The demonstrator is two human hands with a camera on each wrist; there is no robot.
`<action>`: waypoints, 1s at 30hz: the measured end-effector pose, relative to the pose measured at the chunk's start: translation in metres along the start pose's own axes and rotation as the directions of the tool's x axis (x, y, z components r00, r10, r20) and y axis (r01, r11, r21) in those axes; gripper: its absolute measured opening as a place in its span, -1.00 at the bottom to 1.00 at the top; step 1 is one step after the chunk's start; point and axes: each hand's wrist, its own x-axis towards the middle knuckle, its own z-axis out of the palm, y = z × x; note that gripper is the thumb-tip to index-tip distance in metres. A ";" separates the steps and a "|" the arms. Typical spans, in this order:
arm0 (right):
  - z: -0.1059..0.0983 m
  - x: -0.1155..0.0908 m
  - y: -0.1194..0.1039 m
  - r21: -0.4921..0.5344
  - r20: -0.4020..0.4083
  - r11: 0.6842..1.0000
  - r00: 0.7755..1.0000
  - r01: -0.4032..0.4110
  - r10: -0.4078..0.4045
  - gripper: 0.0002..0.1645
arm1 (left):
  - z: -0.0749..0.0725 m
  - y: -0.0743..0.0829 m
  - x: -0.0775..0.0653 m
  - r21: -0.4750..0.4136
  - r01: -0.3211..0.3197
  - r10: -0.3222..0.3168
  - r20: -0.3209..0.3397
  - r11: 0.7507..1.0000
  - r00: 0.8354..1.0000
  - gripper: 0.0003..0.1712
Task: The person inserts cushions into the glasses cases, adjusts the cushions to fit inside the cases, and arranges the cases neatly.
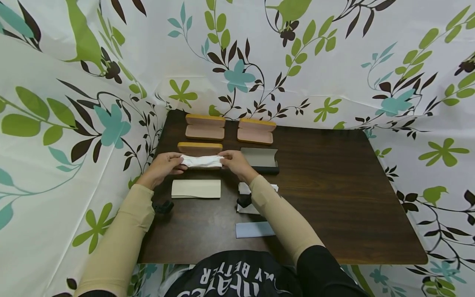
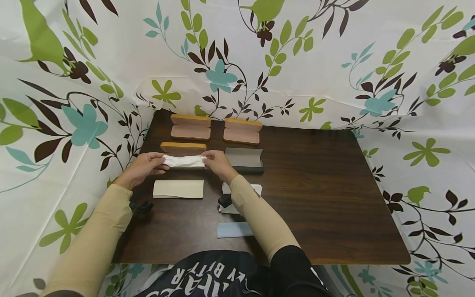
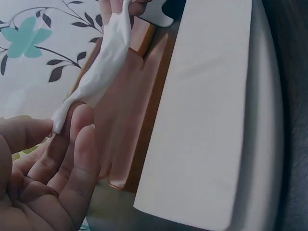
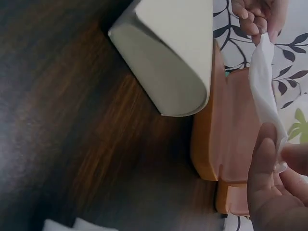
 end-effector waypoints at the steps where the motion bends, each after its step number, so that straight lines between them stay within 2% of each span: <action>1: 0.001 0.003 0.001 -0.004 0.001 1.000 1.000 -0.003 0.003 -0.66 | 0.000 0.000 0.002 0.011 0.009 -0.009 -0.004 1.000 1.000 -0.43; 6: 0.005 0.013 0.005 -0.053 0.012 0.998 1.000 -0.027 0.028 -0.66 | -0.002 -0.002 0.012 0.075 0.051 -0.049 -0.031 0.996 0.998 -0.42; 10: 0.009 0.018 0.008 -0.125 0.021 0.992 1.000 -0.014 0.017 -0.67 | -0.004 -0.005 0.017 0.107 0.086 -0.081 -0.053 0.990 0.995 -0.44; 15: 0.009 0.017 0.008 -0.277 0.036 0.960 0.999 0.038 -0.029 -0.65 | -0.005 -0.011 0.019 0.116 0.119 -0.110 -0.078 0.986 0.991 -0.46; 19: 0.009 0.016 0.008 -0.374 0.036 0.923 0.996 0.084 -0.076 -0.64 | -0.003 -0.011 0.019 0.162 0.096 -0.080 -0.102 0.982 0.992 -0.46; 24: 0.013 0.019 0.010 -0.434 0.060 0.893 0.993 0.120 -0.104 -0.66 | -0.002 -0.011 0.019 0.209 0.085 -0.060 -0.127 0.974 0.990 -0.47; 30: 0.016 0.021 0.009 -0.468 0.020 0.880 0.996 0.085 -0.085 -0.69 | -0.003 -0.011 0.021 0.311 0.078 -0.025 -0.173 0.947 0.985 -0.56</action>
